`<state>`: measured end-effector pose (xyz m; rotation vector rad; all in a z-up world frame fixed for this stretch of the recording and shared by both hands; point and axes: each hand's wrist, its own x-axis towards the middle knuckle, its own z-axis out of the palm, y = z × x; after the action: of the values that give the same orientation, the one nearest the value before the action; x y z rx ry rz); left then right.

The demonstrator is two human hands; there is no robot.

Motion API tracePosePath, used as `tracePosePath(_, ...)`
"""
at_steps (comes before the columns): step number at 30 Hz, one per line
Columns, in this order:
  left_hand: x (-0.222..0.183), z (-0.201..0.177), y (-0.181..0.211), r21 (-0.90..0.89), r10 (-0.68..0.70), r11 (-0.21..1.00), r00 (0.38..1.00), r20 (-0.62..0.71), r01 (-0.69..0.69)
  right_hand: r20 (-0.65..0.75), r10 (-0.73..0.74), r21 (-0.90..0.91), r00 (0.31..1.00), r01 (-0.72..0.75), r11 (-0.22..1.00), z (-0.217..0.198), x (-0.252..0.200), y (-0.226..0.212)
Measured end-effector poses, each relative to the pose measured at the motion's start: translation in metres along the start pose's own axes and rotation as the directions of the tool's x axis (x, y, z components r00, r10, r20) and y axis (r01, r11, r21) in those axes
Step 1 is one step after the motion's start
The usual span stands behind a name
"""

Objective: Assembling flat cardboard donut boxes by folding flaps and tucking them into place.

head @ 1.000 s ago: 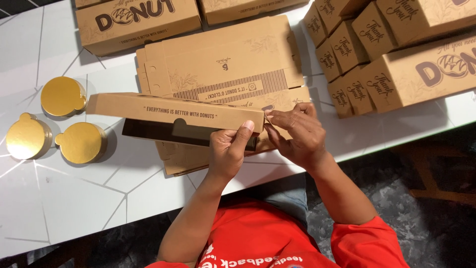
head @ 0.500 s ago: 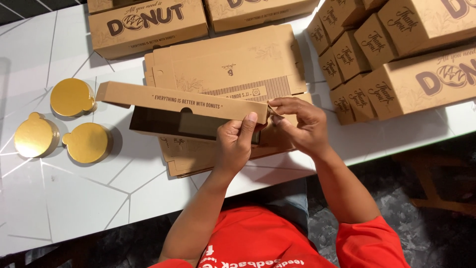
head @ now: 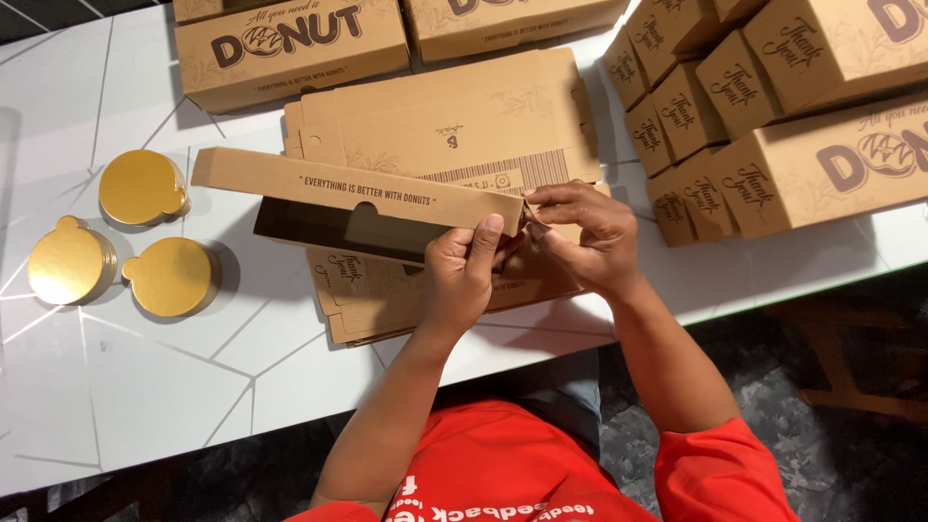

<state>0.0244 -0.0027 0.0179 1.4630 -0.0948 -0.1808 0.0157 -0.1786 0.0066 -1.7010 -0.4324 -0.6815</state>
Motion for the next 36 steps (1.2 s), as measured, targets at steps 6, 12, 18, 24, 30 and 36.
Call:
tracePosePath(6,0.000,0.001,0.001,-0.060,-0.040,0.997,0.999,0.028,0.041,0.012,-0.038,-0.051,0.999,0.039,0.998,-0.001,0.002,0.005)
tracePosePath(12,0.003,0.003,-0.003,-0.054,-0.040,0.998,0.999,0.035,0.042,0.016,-0.037,-0.014,0.999,0.037,0.999,-0.002,0.002,0.009)
tracePosePath(18,0.002,0.001,0.003,-0.022,-0.045,0.999,0.996,0.072,0.046,0.078,-0.066,-0.176,0.995,0.079,0.981,-0.005,0.005,0.004)
tracePosePath(24,0.012,-0.008,-0.028,0.030,0.018,0.999,0.998,0.053,-0.020,0.129,-0.072,-0.236,0.989,0.101,0.966,-0.004,0.012,-0.012)
tracePosePath(30,0.003,0.002,0.014,-0.322,-0.130,0.938,0.992,0.004,0.124,0.136,-0.108,-0.259,0.985,0.140,0.956,-0.007,0.006,-0.014)
tracePosePath(36,-0.009,0.010,0.029,-0.259,-0.120,0.960,0.992,-0.032,0.108,0.112,-0.124,-0.347,0.986,0.156,0.925,-0.007,-0.001,-0.007)
